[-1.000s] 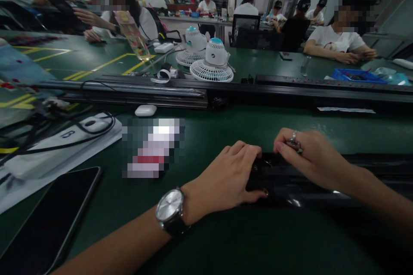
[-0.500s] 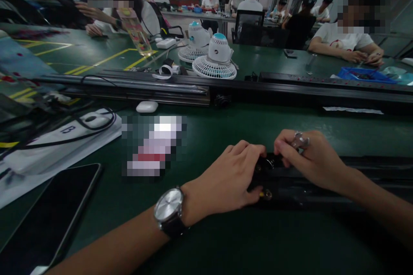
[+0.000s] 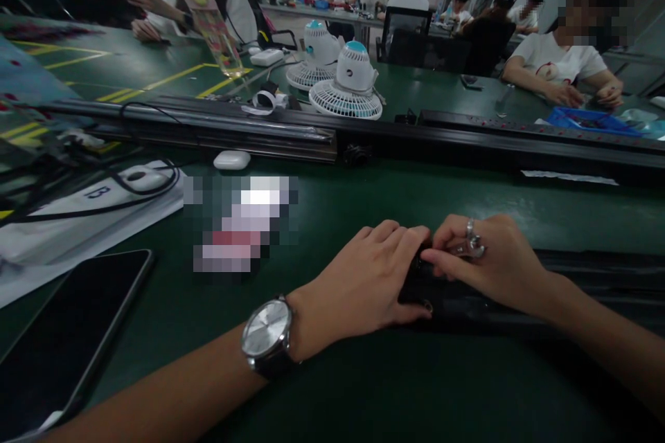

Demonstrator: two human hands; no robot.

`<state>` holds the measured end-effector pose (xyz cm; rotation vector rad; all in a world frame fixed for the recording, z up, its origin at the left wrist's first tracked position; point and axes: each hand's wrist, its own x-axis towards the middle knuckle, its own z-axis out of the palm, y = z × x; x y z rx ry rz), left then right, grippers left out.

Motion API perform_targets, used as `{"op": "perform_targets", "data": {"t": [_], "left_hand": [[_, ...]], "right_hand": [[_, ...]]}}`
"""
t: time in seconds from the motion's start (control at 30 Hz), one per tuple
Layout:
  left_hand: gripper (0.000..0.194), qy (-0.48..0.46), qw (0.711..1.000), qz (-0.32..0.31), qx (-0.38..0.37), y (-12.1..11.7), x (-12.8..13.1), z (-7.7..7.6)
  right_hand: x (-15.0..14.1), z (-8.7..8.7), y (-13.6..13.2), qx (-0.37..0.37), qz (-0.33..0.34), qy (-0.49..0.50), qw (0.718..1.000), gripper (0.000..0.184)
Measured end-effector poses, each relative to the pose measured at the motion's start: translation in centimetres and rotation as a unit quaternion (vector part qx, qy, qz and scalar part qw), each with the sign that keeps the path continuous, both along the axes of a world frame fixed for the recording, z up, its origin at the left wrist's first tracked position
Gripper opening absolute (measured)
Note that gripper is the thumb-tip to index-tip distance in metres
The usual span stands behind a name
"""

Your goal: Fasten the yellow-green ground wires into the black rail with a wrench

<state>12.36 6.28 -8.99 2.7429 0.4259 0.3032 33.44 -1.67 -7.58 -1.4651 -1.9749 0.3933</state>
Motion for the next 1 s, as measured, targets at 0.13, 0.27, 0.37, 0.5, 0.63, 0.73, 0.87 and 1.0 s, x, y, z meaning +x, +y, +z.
{"op": "perform_targets", "data": {"t": [0.13, 0.27, 0.37, 0.5, 0.63, 0.73, 0.87, 1.0], "left_hand": [[0.071, 0.002, 1.0, -0.004, -0.001, 0.05, -0.08, 0.02], [0.071, 0.005, 1.0, -0.016, -0.005, 0.26, -0.23, 0.0], [0.078, 0.002, 1.0, -0.019, -0.007, 0.35, -0.27, -0.02], [0.082, -0.009, 1.0, -0.01, -0.011, 0.25, -0.11, -0.21], [0.076, -0.014, 1.0, 0.001, 0.001, 0.06, 0.02, -0.59], [0.084, -0.033, 0.999, 0.014, 0.017, -0.1, -0.07, -0.79], [0.094, -0.037, 0.996, 0.058, 0.06, -0.4, -0.36, -0.78], [0.09, 0.013, 0.995, 0.085, 0.048, -0.6, -0.45, -0.52]], "right_hand": [[-0.24, 0.03, -0.11, 0.03, 0.006, -0.025, 0.999, 0.023], [-0.33, 0.04, -0.11, 0.035, 0.011, -0.045, 0.998, 0.024], [-0.32, 0.11, -0.05, 0.031, 0.013, -0.057, 0.998, 0.026], [-0.39, 0.14, 0.05, 0.038, 0.022, -0.054, 0.998, 0.026], [-0.46, -0.08, 0.06, 0.038, 0.025, -0.042, 0.998, 0.025], [-0.45, -0.23, 0.05, 0.036, 0.033, -0.034, 0.998, 0.025], [-0.46, -0.15, 0.03, 0.025, 0.041, -0.043, 0.998, 0.027], [-0.5, -0.09, 0.0, 0.003, 0.034, -0.04, 0.999, 0.027]]}}
